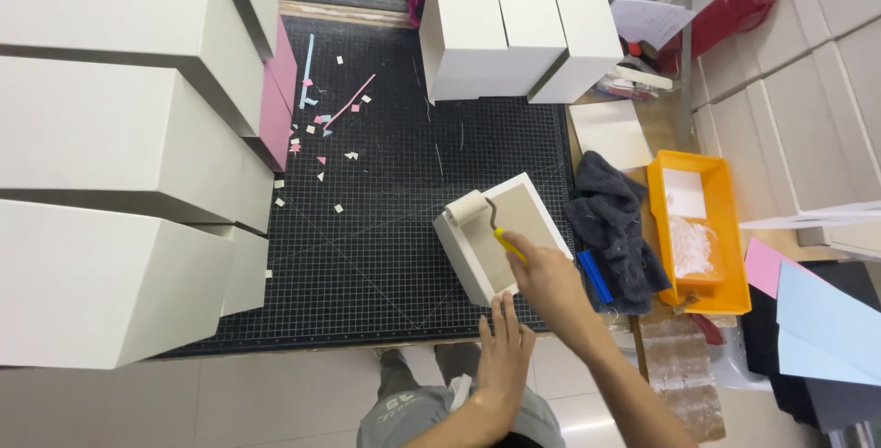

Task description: Assembling cardboard boxes by applying glue with a roller and smoothing edges with a plastic tool.

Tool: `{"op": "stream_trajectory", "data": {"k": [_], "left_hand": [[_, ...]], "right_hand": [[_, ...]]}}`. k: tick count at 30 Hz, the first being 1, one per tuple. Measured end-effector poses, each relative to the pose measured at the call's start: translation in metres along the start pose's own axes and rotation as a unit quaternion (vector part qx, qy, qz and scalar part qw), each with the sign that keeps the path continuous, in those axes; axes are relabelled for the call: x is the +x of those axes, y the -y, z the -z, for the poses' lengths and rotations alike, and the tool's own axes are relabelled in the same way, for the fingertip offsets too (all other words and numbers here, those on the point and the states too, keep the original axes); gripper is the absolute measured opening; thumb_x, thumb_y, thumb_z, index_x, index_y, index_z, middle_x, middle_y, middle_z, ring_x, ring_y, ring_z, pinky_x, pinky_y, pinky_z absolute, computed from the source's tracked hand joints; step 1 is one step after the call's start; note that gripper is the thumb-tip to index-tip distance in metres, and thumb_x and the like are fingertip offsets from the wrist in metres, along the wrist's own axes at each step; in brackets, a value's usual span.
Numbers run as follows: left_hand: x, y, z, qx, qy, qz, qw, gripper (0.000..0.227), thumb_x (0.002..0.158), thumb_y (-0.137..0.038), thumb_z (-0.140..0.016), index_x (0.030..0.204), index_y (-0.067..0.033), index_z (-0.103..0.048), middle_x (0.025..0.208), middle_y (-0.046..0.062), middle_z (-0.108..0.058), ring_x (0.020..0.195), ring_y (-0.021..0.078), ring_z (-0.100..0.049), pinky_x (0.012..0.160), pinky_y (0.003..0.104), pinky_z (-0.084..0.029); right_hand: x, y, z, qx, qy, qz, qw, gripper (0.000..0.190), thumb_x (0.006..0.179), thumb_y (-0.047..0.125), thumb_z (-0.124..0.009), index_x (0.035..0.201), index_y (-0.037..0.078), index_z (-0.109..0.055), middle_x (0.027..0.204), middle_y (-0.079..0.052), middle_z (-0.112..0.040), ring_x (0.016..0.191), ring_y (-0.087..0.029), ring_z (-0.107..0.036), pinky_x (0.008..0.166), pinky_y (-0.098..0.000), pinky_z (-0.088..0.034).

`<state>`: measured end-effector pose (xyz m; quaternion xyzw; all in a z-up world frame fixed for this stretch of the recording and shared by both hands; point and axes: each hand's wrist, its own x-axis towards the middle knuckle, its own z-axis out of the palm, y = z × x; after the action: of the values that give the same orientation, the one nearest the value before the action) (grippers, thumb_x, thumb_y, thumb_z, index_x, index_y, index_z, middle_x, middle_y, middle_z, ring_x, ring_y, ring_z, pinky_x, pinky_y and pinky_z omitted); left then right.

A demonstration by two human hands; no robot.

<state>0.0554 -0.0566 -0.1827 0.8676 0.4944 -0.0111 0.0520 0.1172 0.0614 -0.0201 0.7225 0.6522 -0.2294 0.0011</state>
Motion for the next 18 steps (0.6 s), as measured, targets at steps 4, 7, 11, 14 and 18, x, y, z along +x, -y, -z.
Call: {"op": "stream_trajectory", "data": {"k": [4, 7, 11, 14, 18], "left_hand": [[0.002, 0.004, 0.019, -0.021, 0.071, -0.009, 0.997, 0.030, 0.093, -0.018, -0.058, 0.121, -0.0078, -0.053, 0.161, 0.039, -0.013, 0.146, 0.0551, -0.016, 0.103, 0.059, -0.036], [0.005, 0.004, 0.015, -0.048, 0.098, -0.013, 0.994, 0.035, 0.092, -0.022, -0.062, 0.123, -0.0081, -0.053, 0.162, 0.038, -0.010, 0.147, 0.0538, -0.014, 0.097, 0.057, -0.038], [0.004, -0.002, 0.005, -0.037, 0.027, 0.011, 0.999, 0.021, 0.091, -0.014, -0.061, 0.112, -0.0110, -0.059, 0.159, 0.037, -0.018, 0.146, 0.0540, -0.017, 0.087, 0.054, -0.045], [0.006, 0.007, 0.030, -0.072, 0.132, -0.013, 0.989, 0.056, 0.086, -0.037, -0.074, 0.128, -0.0081, -0.052, 0.162, 0.039, -0.003, 0.148, 0.0555, -0.006, 0.092, 0.055, -0.041], [0.008, 0.008, 0.029, -0.110, 0.133, 0.008, 0.985, 0.081, 0.076, -0.052, -0.085, 0.129, -0.0070, -0.044, 0.162, 0.037, 0.002, 0.149, 0.0512, -0.006, 0.092, 0.051, -0.045]], "right_hand": [[-0.037, -0.079, -0.014, -0.056, -0.014, 0.016, 0.998, 0.036, 0.093, 0.028, -0.058, 0.129, 0.029, -0.062, 0.082, -0.010, -0.077, 0.070, -0.036, -0.070, 0.061, -0.0473, -0.050], [-0.032, -0.039, 0.019, -0.033, 0.028, -0.056, 0.998, 0.033, 0.095, 0.030, -0.055, 0.127, 0.027, -0.065, 0.085, -0.008, -0.078, 0.072, -0.029, -0.074, 0.067, -0.0424, -0.055], [0.012, -0.031, 0.015, 0.036, -0.068, 0.013, 0.997, 0.030, 0.097, 0.023, -0.057, 0.126, 0.021, -0.065, 0.057, -0.010, -0.062, 0.044, -0.024, -0.053, 0.048, -0.0383, -0.040], [-0.021, -0.067, 0.024, 0.005, -0.016, -0.040, 0.999, 0.031, 0.094, 0.031, -0.059, 0.123, 0.026, -0.068, 0.077, -0.012, -0.078, 0.062, -0.031, -0.071, 0.064, -0.0424, -0.052], [0.012, -0.065, 0.027, -0.018, -0.046, -0.033, 0.998, 0.031, 0.092, 0.032, -0.059, 0.122, 0.029, -0.069, 0.079, -0.012, -0.076, 0.068, -0.037, -0.070, 0.063, -0.0456, -0.050]]}}
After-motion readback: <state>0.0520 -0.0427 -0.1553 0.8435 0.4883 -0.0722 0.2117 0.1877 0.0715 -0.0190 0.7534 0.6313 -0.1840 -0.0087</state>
